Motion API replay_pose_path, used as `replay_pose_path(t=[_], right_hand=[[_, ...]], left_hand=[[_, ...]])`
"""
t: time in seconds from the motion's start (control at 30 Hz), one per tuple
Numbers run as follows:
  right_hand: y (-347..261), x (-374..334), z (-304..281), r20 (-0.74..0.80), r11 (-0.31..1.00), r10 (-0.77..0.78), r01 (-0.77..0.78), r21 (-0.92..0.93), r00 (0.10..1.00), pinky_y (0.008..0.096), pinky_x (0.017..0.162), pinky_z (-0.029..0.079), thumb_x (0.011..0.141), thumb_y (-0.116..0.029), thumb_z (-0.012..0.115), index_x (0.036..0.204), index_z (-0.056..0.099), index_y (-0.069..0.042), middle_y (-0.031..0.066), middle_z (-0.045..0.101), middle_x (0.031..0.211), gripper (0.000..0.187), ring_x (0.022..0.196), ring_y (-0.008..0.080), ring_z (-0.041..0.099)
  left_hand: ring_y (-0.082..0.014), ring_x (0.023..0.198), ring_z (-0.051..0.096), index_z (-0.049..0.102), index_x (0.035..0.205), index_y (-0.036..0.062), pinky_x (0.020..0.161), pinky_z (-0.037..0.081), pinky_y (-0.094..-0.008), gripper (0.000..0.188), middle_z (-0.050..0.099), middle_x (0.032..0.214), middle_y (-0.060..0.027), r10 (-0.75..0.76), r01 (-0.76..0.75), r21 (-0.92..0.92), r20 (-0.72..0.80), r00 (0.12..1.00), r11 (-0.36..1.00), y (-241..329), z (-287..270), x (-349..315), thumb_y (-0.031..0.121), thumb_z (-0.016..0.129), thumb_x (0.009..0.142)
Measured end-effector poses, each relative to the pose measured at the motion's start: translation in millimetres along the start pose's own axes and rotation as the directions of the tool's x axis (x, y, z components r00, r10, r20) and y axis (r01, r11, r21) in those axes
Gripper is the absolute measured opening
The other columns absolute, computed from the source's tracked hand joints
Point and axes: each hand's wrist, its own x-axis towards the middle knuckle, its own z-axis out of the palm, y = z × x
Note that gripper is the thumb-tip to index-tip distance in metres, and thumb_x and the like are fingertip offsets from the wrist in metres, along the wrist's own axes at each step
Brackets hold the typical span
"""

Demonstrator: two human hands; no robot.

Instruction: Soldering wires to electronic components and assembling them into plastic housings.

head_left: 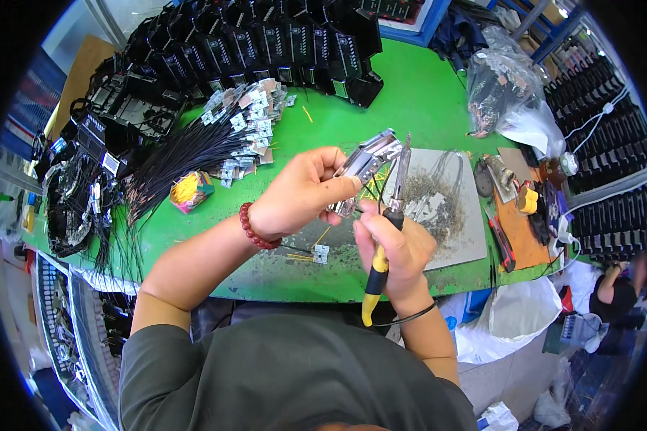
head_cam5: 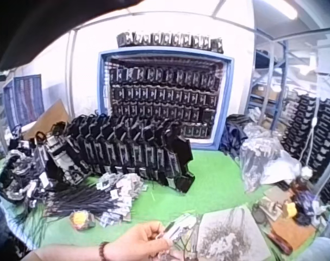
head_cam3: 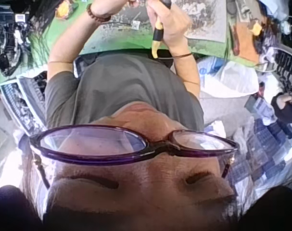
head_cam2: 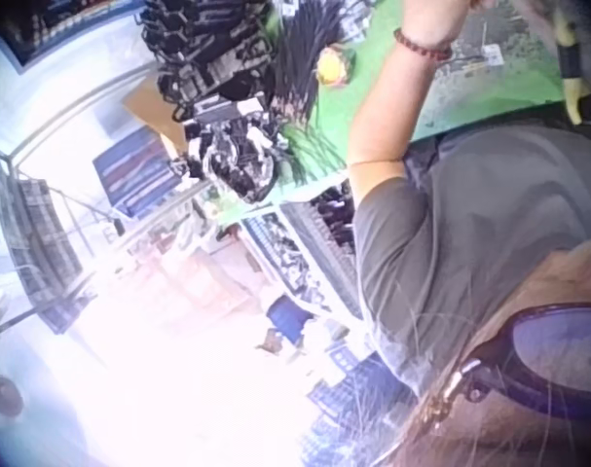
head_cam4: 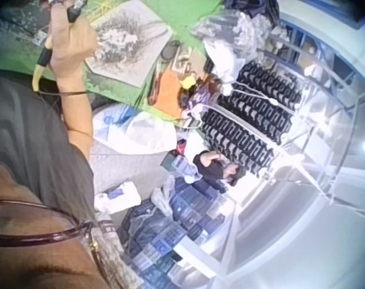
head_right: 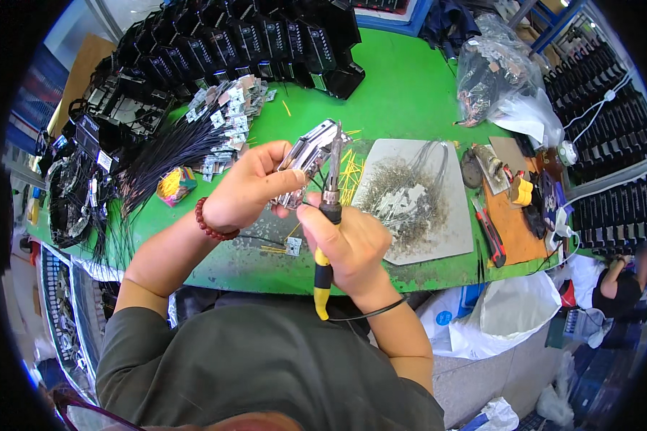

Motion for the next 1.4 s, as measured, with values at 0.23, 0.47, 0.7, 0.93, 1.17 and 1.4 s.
replay_pose_path(t=[0.23, 0.47, 0.7, 0.93, 1.17, 1.4], right_hand=[[31, -10, 19, -0.066, 0.953, 0.052, -0.03, 0.302, 0.996, 0.0274, 0.046, 0.045, 0.081, 0.004, 0.062, 0.1, 0.053, -0.006, 0.0068, 0.058, 0.063, 0.024, 0.05, 0.0175, 0.055], [47, -52, 30, 0.086, 0.859, 0.27, -0.281, 0.427, 0.959, 0.0251, 0.054, 0.046, 0.081, 0.002, 0.062, 0.099, 0.055, -0.006, 0.0055, 0.059, 0.072, 0.021, 0.056, 0.0141, 0.057], [36, -88, 53, 0.166, 0.811, 0.396, -0.429, 0.398, 0.903, 0.0272, 0.053, 0.046, 0.078, 0.003, 0.065, 0.095, 0.06, -0.005, 0.0091, 0.065, 0.078, 0.02, 0.056, 0.0163, 0.059], [23, -81, 47, 0.14, 0.93, 0.231, -0.26, 0.261, 0.963, 0.0301, 0.046, 0.041, 0.073, 0.003, 0.068, 0.095, 0.061, -0.009, 0.006, 0.063, 0.071, 0.026, 0.049, 0.0201, 0.054], [15, -69, 38, 0.165, 0.937, 0.153, -0.196, 0.29, 0.974, 0.0289, 0.043, 0.036, 0.07, 0.005, 0.068, 0.096, 0.061, -0.009, 0.0033, 0.055, 0.06, 0.031, 0.045, 0.0186, 0.051], [19, -56, 33, 0.144, 0.936, 0.094, -0.137, 0.325, 0.985, 0.0277, 0.043, 0.037, 0.067, 0.009, 0.067, 0.1, 0.059, -0.008, 0.0021, 0.056, 0.061, 0.038, 0.046, 0.017, 0.053]], left_hand=[[-0.0069, 0.065, 0.056, 0.054, 0.101, 0.0032, 0.048, 0.047, -0.0208, 0.016, 0.058, 0.083, -0.0014, 0.132, -0.188, -0.297, -0.197, 0.972, 0.936, 7, -36, -24, 0.014, 0.058, 0.089], [-0.0041, 0.059, 0.052, 0.055, 0.093, 0.0048, 0.05, 0.042, -0.0177, 0.009, 0.057, 0.074, 0.0026, 0.226, -0.143, 0.21, -0.455, 0.861, 0.967, -43, -116, -73, 0.012, 0.059, 0.088], [-0.0097, 0.046, 0.046, 0.054, 0.065, 0.0033, 0.046, 0.038, -0.0267, 0.025, 0.052, 0.052, -0.0016, 0.264, 0.32, 0.632, -0.654, 0.709, 0.706, -117, -122, -108, 0.019, 0.071, 0.074], [-0.0258, 0.072, 0.06, 0.061, 0.08, 0.0078, 0.061, 0.048, -0.0378, 0.021, 0.062, 0.077, -0.0075, 0.352, 0.563, 0.823, -0.552, 0.756, 0.079, -91, -110, -103, 0.023, 0.07, 0.069], [-0.0289, 0.095, 0.057, 0.062, 0.094, 0.007, 0.08, 0.046, -0.0388, 0.027, 0.061, 0.101, -0.0094, 0.462, -0.215, 0.964, 0.121, 0.878, 0.156, -81, -83, -54, 0.006, 0.068, 0.068], [-0.0309, 0.084, 0.059, 0.063, 0.086, 0.0052, 0.071, 0.049, -0.039, 0.013, 0.059, 0.09, -0.0104, 0.45, -0.295, 0.889, 0.116, 0.885, 0.351, -80, -96, -46, 0.002, 0.063, 0.074]])
